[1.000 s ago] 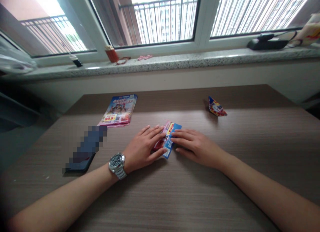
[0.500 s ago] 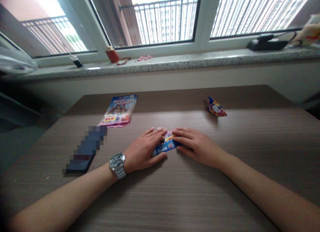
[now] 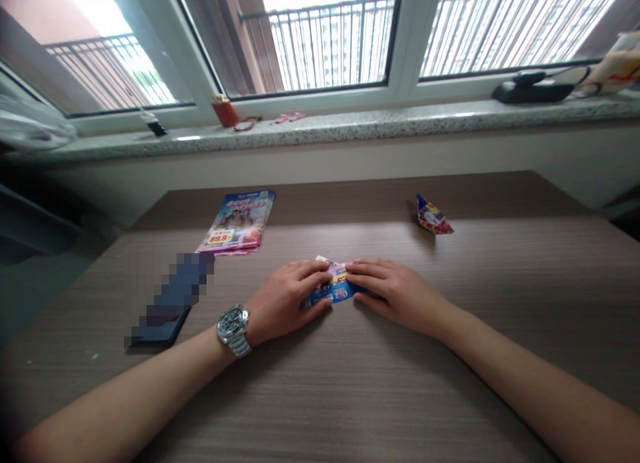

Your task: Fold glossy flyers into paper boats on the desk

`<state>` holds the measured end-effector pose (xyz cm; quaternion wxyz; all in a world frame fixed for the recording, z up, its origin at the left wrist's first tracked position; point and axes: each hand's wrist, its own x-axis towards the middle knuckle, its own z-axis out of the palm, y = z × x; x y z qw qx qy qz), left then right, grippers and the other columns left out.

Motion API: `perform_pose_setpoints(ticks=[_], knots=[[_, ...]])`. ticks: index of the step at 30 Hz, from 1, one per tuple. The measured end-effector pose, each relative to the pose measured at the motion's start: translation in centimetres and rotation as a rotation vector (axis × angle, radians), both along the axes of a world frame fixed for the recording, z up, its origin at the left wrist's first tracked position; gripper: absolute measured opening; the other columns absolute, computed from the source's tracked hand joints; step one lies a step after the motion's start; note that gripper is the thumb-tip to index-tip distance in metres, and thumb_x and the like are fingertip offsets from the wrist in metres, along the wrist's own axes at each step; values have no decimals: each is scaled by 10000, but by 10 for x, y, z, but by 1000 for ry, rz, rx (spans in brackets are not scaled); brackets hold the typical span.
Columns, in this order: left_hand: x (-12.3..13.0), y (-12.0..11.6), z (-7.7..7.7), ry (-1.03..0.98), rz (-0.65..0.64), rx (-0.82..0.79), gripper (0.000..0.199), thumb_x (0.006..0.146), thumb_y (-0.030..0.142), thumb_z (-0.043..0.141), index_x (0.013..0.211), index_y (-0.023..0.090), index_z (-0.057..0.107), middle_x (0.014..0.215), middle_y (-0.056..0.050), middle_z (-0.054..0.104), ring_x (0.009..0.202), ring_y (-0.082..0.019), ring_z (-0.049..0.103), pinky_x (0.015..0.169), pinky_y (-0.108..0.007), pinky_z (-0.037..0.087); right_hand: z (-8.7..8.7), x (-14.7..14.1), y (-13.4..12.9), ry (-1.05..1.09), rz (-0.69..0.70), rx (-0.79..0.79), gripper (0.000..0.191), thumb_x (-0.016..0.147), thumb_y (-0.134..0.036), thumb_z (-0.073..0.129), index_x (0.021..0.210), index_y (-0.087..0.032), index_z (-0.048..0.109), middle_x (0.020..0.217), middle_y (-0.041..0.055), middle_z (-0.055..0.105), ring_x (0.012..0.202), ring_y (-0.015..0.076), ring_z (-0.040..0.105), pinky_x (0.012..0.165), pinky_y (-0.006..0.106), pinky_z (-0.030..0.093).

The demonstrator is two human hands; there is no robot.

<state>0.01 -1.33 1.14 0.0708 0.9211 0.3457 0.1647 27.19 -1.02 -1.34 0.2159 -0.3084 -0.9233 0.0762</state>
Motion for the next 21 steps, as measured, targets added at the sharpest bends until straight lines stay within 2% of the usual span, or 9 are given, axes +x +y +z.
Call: perform_pose_setpoints(ticks=[8, 14, 21], knots=[[-2, 1, -5, 26, -14, 18, 425, 947, 457, 562, 1329, 273, 584, 1392, -106, 551, 1242, -281, 551, 1061, -482, 453, 4, -3, -2, 14, -12, -4, 390, 945, -242, 591, 1334, -244, 614, 1366, 110, 630, 1252, 275, 591, 1034, 462, 507], [-2, 0, -3, 52, -10, 21, 439, 944, 448, 569, 1350, 282, 572, 1380, -101, 560, 1225, -281, 564, 1053, -479, 463, 3, -2, 1, 23, -13, -17, 366, 968, -243, 566, 1332, -227, 601, 1358, 99, 641, 1255, 241, 593, 1056, 430, 492], [-1, 1, -1, 50, -20, 35, 402, 922, 450, 603, 1275, 261, 624, 1333, -87, 610, 1188, -269, 601, 1019, -445, 496, 1, 1, 1, 42, 10, 13, 327, 946, -262, 614, 1270, -233, 647, 1339, 88, 657, 1246, 242, 602, 1051, 415, 497]])
